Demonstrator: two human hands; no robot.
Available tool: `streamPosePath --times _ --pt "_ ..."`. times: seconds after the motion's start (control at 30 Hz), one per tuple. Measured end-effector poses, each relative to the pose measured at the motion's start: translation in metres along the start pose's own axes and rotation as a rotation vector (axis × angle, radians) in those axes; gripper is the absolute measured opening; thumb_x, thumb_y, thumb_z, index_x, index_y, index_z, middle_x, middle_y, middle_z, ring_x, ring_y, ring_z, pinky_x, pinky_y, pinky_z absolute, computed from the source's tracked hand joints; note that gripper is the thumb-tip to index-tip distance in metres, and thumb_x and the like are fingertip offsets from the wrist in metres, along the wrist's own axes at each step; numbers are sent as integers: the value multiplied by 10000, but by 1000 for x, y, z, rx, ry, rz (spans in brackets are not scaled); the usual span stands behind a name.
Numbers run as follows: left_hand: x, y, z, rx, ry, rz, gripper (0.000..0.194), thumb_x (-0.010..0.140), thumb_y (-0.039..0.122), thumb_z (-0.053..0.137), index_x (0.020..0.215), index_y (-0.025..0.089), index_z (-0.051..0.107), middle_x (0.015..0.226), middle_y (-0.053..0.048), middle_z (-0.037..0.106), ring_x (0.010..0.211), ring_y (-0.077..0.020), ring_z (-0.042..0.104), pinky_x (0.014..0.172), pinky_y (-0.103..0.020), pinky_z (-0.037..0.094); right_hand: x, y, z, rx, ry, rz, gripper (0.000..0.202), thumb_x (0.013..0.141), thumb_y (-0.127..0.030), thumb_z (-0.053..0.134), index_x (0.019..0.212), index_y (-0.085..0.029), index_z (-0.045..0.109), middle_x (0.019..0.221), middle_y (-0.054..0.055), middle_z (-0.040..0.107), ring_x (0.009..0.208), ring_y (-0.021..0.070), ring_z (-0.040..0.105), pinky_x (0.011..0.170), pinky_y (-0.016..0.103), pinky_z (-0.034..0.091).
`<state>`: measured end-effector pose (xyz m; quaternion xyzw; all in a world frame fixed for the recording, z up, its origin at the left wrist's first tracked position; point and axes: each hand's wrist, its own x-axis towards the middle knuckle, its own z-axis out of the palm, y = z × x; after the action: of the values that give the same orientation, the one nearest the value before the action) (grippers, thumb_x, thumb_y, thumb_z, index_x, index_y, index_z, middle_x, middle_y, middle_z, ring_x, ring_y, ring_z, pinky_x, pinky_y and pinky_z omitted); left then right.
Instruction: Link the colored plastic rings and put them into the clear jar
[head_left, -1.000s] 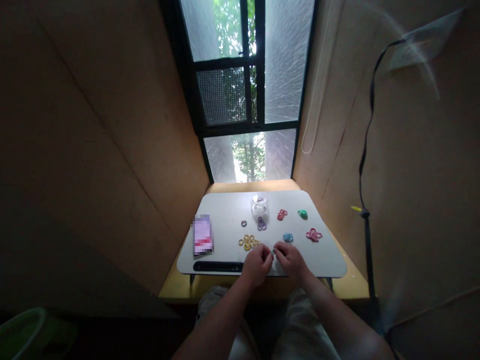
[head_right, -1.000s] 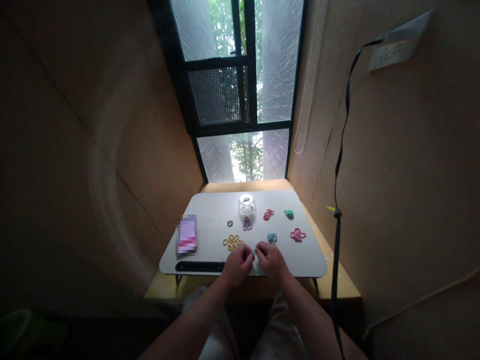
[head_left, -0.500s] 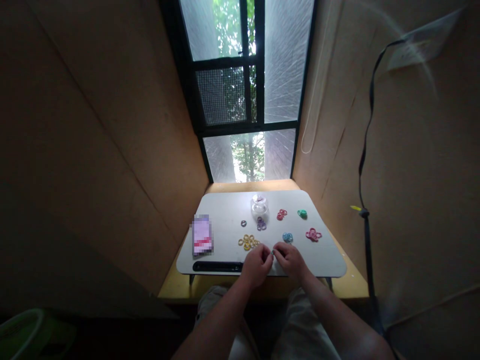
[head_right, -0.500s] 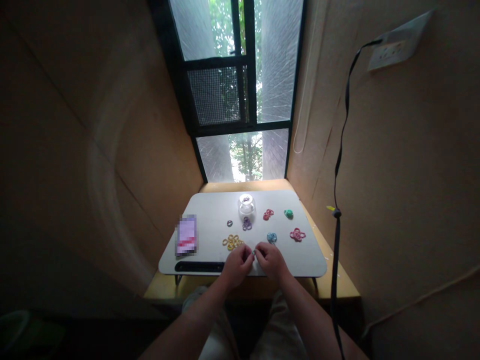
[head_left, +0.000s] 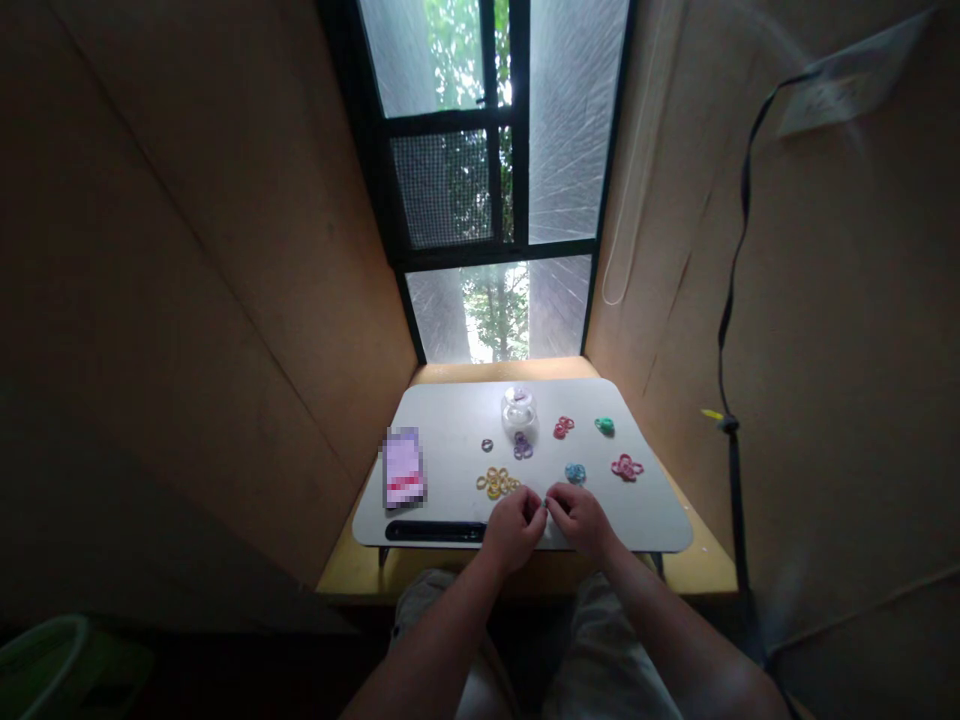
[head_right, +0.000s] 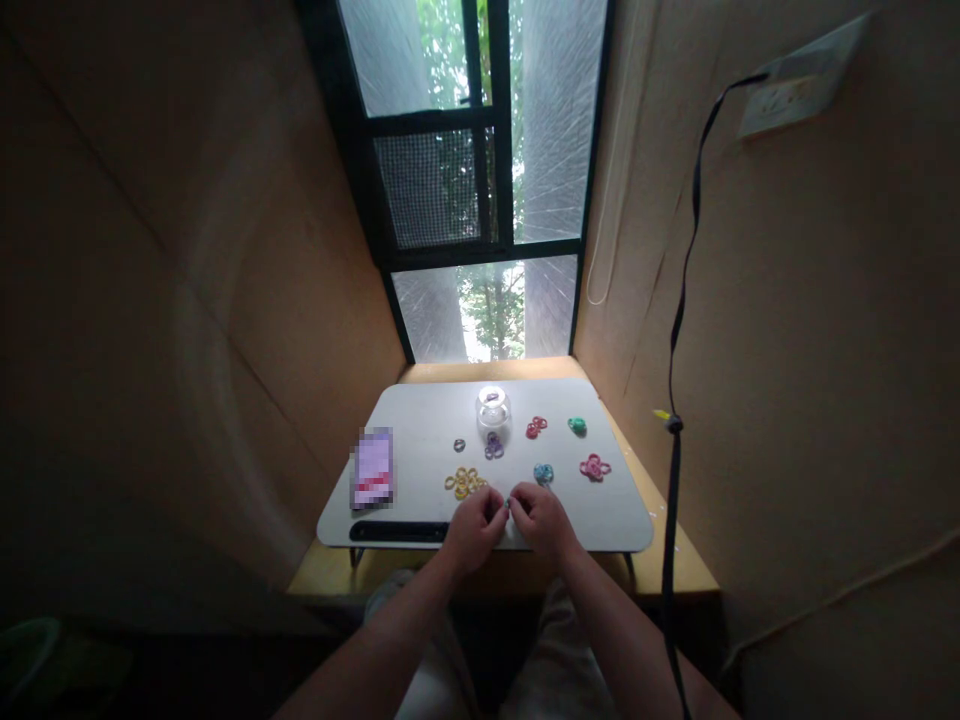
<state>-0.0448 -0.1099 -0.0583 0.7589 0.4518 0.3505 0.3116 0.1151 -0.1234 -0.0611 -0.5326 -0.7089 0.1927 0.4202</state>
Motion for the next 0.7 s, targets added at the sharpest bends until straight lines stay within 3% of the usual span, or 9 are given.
streamPosePath --times 0.7 --pt "-1 3 -3 -11 0 5 143 817 298 539 733 183 521 630 36 514 587 -104 449 574 -236 314 0 -4 0 4 20 10 175 816 -220 489 648 -192 528 617 -20 518 602 128 482 587 242 348"
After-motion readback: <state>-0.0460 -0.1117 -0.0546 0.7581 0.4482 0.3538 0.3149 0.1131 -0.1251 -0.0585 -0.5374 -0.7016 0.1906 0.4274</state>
